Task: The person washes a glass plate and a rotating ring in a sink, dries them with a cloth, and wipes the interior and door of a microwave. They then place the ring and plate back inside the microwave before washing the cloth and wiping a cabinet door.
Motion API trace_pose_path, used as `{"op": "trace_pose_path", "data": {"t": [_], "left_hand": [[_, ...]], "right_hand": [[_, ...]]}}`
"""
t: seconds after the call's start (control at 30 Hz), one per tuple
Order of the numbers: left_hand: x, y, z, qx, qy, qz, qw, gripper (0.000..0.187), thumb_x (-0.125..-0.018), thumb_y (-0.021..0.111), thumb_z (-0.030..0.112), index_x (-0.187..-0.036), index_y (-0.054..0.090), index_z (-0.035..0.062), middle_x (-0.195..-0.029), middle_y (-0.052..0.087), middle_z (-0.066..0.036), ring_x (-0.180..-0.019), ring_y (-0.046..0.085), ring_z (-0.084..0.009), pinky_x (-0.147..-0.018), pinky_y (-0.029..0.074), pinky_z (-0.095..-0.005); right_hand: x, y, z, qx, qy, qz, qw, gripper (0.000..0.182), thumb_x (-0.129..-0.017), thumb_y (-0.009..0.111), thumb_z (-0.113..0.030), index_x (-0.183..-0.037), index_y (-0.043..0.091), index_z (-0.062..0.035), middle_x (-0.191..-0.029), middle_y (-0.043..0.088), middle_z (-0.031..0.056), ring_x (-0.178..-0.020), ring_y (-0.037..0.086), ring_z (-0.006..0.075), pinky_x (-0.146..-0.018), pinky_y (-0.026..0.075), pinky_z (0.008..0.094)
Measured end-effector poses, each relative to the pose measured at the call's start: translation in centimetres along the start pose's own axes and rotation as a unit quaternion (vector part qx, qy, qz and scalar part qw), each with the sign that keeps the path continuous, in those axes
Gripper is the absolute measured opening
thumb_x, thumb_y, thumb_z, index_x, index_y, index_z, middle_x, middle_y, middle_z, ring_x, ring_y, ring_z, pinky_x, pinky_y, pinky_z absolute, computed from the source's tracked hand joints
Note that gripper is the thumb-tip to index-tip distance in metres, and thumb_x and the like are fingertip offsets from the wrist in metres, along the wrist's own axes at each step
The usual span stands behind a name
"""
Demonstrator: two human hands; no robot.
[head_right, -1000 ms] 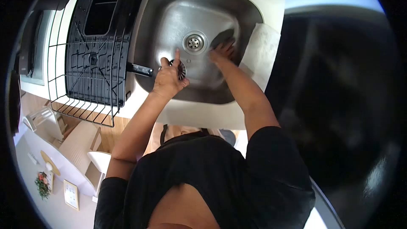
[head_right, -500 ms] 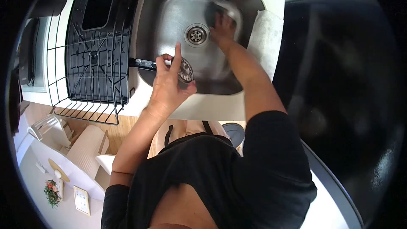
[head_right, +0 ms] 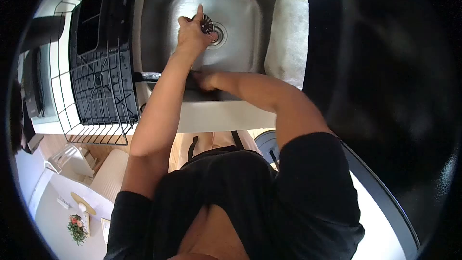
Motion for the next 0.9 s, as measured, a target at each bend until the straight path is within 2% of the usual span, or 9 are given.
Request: {"op": "trace_pose_path", "data": {"t": [0.13,0.23,0.33,0.37,0.4,0.47,0.5,0.57,0.9], "left_hand": [[-3.4,5.1,-1.2,-0.080,-0.072,-0.107,0.988,0.090,-0.065,0.077,0.028,-0.141,0.028,0.0272,-0.120,0.033,-0.019,-0.109,0.047,-0.0366,-0.092,0.046,-0.0374],[-4.5,7.8,-2.6,-0.183,-0.010,-0.112,0.977,0.091,-0.065,0.078,0.027,-0.141,0.028,0.0296,-0.121,0.035,-0.019,-0.108,0.049,-0.0343,-0.094,0.045,-0.0375],[-5.1,9.4,-3.5,-0.207,0.015,-0.136,0.969,0.086,-0.067,0.075,0.021,-0.139,0.029,0.0339,-0.127,0.031,-0.015,-0.117,0.041,-0.0329,-0.096,0.044,-0.0386],[-5.3,10.0,-3.9,-0.227,0.052,-0.134,0.963,0.082,-0.069,0.074,0.018,-0.138,0.032,0.0336,-0.133,0.028,-0.012,-0.120,0.038,-0.0327,-0.098,0.043,-0.0378],[-5.4,10.9,-4.4,-0.246,0.071,-0.110,0.960,0.075,-0.073,0.070,0.015,-0.136,0.034,0.0348,-0.134,0.028,-0.009,-0.123,0.035,-0.0302,-0.099,0.041,-0.0381],[-5.8,11.8,-5.1,-0.264,0.077,-0.112,0.955,0.073,-0.075,0.068,0.014,-0.136,0.034,0.0360,-0.135,0.028,-0.009,-0.124,0.034,-0.0305,-0.099,0.041,-0.0383],[-6.0,11.9,-5.1,-0.283,0.079,-0.112,0.949,0.071,-0.076,0.067,0.014,-0.135,0.035,0.0371,-0.136,0.028,-0.009,-0.125,0.033,-0.0308,-0.099,0.040,-0.0385],[-5.9,11.3,-4.9,-0.260,0.100,-0.109,0.954,0.065,-0.081,0.061,0.013,-0.135,0.035,0.0384,-0.138,0.028,-0.006,-0.126,0.034,-0.0291,-0.098,0.040,-0.0387],[-5.8,12.1,-6.3,-0.288,0.126,-0.092,0.945,0.050,-0.083,0.057,0.016,-0.129,0.046,0.0330,-0.136,0.035,-0.004,-0.123,0.039,-0.0270,-0.094,0.042,-0.0407]], "right_hand": [[5.3,-2.9,9.3,0.183,0.304,0.051,0.934,0.038,-0.086,0.048,-0.017,-0.123,0.045,-0.0107,-0.128,0.039,0.0183,-0.118,0.044,0.0339,-0.095,0.041,0.0404],[5.5,-4.5,9.7,0.424,0.332,-0.064,0.840,0.037,-0.082,0.053,-0.019,-0.118,0.050,-0.0097,-0.124,0.045,0.0182,-0.114,0.049,0.0309,-0.091,0.043,0.0385],[1.3,2.1,10.6,0.122,0.176,-0.280,0.936,0.034,-0.081,0.054,-0.022,-0.111,0.060,-0.0052,-0.115,0.058,0.0172,-0.112,0.053,0.0248,-0.092,0.042,0.0395],[0.5,4.5,8.9,0.050,0.089,-0.148,0.984,0.036,-0.086,0.048,-0.024,-0.115,0.058,-0.0046,-0.122,0.054,0.0184,-0.115,0.050,0.0278,-0.095,0.039,0.0421],[-4.7,6.7,7.8,0.230,-0.049,-0.223,0.946,0.038,-0.086,0.047,-0.023,-0.118,0.057,-0.0069,-0.122,0.055,0.0135,-0.112,0.052,0.0293,-0.096,0.039,0.0398],[1.5,-0.3,1.8,-0.217,0.069,-0.111,0.967,0.046,-0.088,0.045,-0.029,-0.127,0.047,-0.0043,-0.128,0.050,0.0154,-0.116,0.049,0.0296,-0.098,0.036,0.0396],[2.5,-1.8,0.1,-0.217,0.069,-0.108,0.968,0.046,-0.088,0.045,-0.029,-0.127,0.047,-0.0043,-0.128,0.050,0.0154,-0.116,0.049,0.0296,-0.098,0.036,0.0396],[3.2,-3.5,-2.7,-0.231,-0.182,-0.065,0.954,0.050,-0.090,0.042,-0.035,-0.130,0.042,-0.0055,-0.130,0.047,0.0179,-0.118,0.047,0.0311,-0.099,0.035,0.0403],[15.2,-5.1,2.4,0.037,0.154,-0.114,0.981,0.032,-0.080,0.056,-0.026,-0.105,0.060,-0.0064,-0.098,0.063,0.0178,-0.095,0.058,0.0380,-0.082,0.045,0.0449]]}}
Point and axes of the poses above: each hand's wrist, its own x-axis away from the middle knuckle, its own y-axis out of the palm, z = x × y, the point moved 1 cm from there along -x, towards the middle knuckle
